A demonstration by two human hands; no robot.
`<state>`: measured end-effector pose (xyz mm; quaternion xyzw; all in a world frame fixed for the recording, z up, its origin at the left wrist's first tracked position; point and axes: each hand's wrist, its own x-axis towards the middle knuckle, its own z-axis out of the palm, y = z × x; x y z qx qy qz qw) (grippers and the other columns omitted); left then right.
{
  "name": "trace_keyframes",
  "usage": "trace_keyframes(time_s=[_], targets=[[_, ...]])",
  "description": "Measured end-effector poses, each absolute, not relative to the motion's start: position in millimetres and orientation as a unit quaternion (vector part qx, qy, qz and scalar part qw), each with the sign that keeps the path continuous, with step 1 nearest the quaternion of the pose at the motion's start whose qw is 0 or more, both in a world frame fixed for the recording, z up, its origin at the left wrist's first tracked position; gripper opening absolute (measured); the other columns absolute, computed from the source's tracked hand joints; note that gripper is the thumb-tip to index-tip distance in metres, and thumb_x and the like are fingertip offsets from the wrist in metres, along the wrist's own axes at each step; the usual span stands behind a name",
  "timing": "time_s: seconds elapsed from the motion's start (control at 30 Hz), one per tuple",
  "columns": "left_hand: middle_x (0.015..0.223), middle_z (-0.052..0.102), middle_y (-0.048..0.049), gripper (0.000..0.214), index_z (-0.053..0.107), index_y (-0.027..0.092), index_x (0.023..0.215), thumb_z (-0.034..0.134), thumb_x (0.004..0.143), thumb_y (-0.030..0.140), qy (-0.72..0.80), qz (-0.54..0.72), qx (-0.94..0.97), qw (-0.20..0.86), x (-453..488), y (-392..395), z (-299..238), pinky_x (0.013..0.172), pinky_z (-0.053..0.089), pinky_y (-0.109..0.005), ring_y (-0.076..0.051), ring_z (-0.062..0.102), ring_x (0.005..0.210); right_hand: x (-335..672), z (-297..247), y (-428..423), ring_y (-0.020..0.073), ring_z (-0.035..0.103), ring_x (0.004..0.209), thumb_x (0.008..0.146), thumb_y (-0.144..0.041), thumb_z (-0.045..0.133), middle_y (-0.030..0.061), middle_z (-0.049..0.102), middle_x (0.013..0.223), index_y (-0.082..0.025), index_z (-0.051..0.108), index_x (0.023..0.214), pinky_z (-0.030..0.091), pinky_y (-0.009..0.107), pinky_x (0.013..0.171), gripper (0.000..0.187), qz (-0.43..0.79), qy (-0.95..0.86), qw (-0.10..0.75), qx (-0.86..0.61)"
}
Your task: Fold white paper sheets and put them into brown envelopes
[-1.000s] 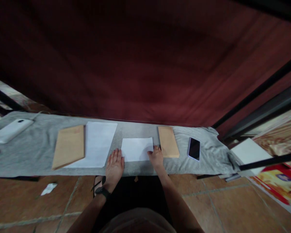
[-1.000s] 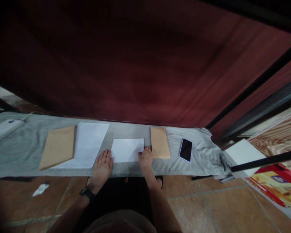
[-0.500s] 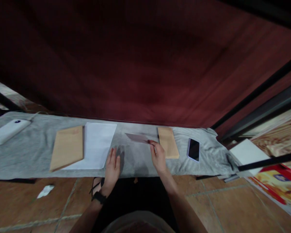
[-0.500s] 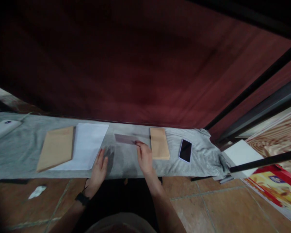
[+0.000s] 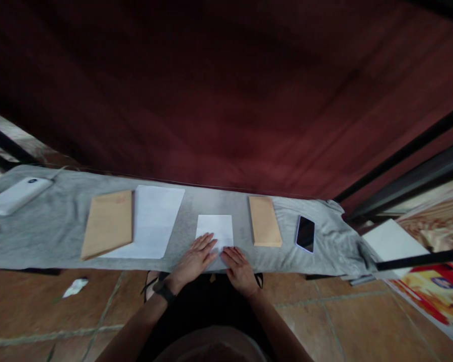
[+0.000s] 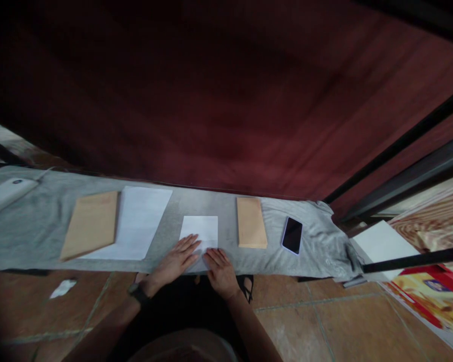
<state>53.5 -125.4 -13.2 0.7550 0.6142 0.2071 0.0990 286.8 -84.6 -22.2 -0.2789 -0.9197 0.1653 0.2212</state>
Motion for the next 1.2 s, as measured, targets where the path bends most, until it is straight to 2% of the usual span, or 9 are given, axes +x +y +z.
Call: trace_keyframes(time_s=[0.2, 0.43, 0.5, 0.6, 0.67, 0.77, 0.83, 1.03, 1.2], targets=[[0.154, 0.048, -0.0075, 0.053, 0.047, 0.024, 0.148, 0.041, 0.101, 0.046, 0.644, 0.195, 0.739, 0.028, 37.9, -134.3, -29.0, 0.121, 0.034, -0.044, -0.021, 0.043, 0.144, 295.0, -23.6, -79.9, 0.0199, 0.049, 0.138, 0.086, -0.009, 0.056, 0.0065, 0.056, 0.147, -0.022, 0.055, 0.142, 0.038, 0.045, 0.120, 0.057, 0.178, -0.924, 0.199, -0.274], [0.158, 0.042, -0.0057, 0.064, 0.043, 0.029, 0.151, 0.056, 0.093, 0.054, 0.594, 0.165, 0.781, 0.105, 5.9, -176.0, -8.9, 0.121, 0.033, -0.045, -0.023, 0.041, 0.145, 296.2, -23.8, -76.9, 0.0186, 0.057, 0.130, 0.085, -0.003, 0.054, 0.0021, 0.064, 0.138, -0.029, 0.063, 0.133, 0.042, 0.046, 0.117, 0.055, 0.233, -0.896, 0.225, -0.304], [0.155, 0.047, -0.0043, 0.059, 0.046, 0.031, 0.149, 0.057, 0.093, 0.049, 0.593, 0.179, 0.777, 0.113, 6.0, -179.6, -7.8, 0.121, 0.034, -0.046, -0.022, 0.044, 0.143, 294.6, -23.8, -74.3, 0.0189, 0.060, 0.126, 0.087, -0.004, 0.055, 0.0021, 0.067, 0.134, -0.028, 0.067, 0.128, 0.043, 0.046, 0.115, 0.049, 0.252, -0.885, 0.238, -0.312], [0.139, 0.064, -0.0025, 0.039, 0.063, 0.030, 0.133, 0.046, 0.099, 0.039, 0.616, 0.239, 0.743, 0.109, 9.3, -173.6, -13.2, 0.116, 0.043, -0.043, -0.020, 0.057, 0.131, 293.1, -22.5, -67.9, 0.0195, 0.062, 0.121, 0.090, -0.006, 0.057, 0.0030, 0.070, 0.127, -0.026, 0.072, 0.119, 0.047, 0.041, 0.110, 0.038, 0.276, -0.870, 0.249, -0.324], [0.125, 0.072, -0.0032, 0.035, 0.073, 0.028, 0.116, 0.044, 0.099, 0.040, 0.637, 0.284, 0.709, 0.105, 11.4, -165.7, -17.5, 0.108, 0.050, -0.041, -0.020, 0.064, 0.120, 292.7, -21.2, -62.8, 0.0196, 0.065, 0.116, 0.092, -0.010, 0.059, 0.0031, 0.073, 0.122, -0.025, 0.073, 0.115, 0.050, 0.038, 0.105, 0.031, 0.284, -0.866, 0.249, -0.328], [0.106, 0.077, -0.0048, 0.035, 0.076, 0.026, 0.093, 0.048, 0.096, 0.047, 0.660, 0.328, 0.666, 0.117, 13.6, -154.8, -19.4, 0.097, 0.056, -0.040, -0.022, 0.070, 0.105, 290.9, -20.4, -56.5, 0.0193, 0.067, 0.107, 0.096, -0.020, 0.059, 0.0030, 0.075, 0.113, -0.025, 0.073, 0.109, 0.052, 0.035, 0.099, 0.020, 0.266, -0.863, 0.249, -0.350], [0.098, 0.078, -0.0051, 0.037, 0.074, 0.024, 0.087, 0.048, 0.096, 0.049, 0.673, 0.344, 0.641, 0.132, 15.5, -148.9, -17.9, 0.092, 0.057, -0.039, -0.022, 0.071, 0.097, 287.2, -20.9, -53.2, 0.0194, 0.068, 0.102, 0.099, -0.026, 0.057, 0.0038, 0.075, 0.107, -0.024, 0.073, 0.106, 0.053, 0.034, 0.095, 0.017, 0.234, -0.860, 0.251, -0.377], [0.097, 0.077, -0.0065, 0.033, 0.069, 0.021, 0.096, 0.045, 0.096, 0.043, 0.751, 0.327, 0.554, 0.149, 26.1, -127.7, -9.0, 0.083, 0.055, -0.033, -0.021, 0.072, 0.091, 265.0, -19.5, -40.5, 0.0190, 0.071, 0.083, 0.102, -0.033, 0.051, 0.0042, 0.075, 0.085, -0.021, 0.071, 0.094, 0.051, 0.026, 0.077, 0.024, 0.163, -0.823, 0.219, -0.498], [0.097, 0.077, -0.0074, 0.034, 0.068, 0.019, 0.101, 0.039, 0.100, 0.037, 0.815, 0.215, 0.521, 0.138, 37.2, -108.9, 7.1, 0.078, 0.052, -0.029, -0.021, 0.072, 0.089, 247.5, -9.5, -26.5, 0.0186, 0.073, 0.084, 0.103, -0.040, 0.050, 0.0030, 0.077, 0.094, -0.024, 0.068, 0.112, 0.050, 0.024, 0.072, 0.025, 0.142, -0.799, 0.121, -0.572]])
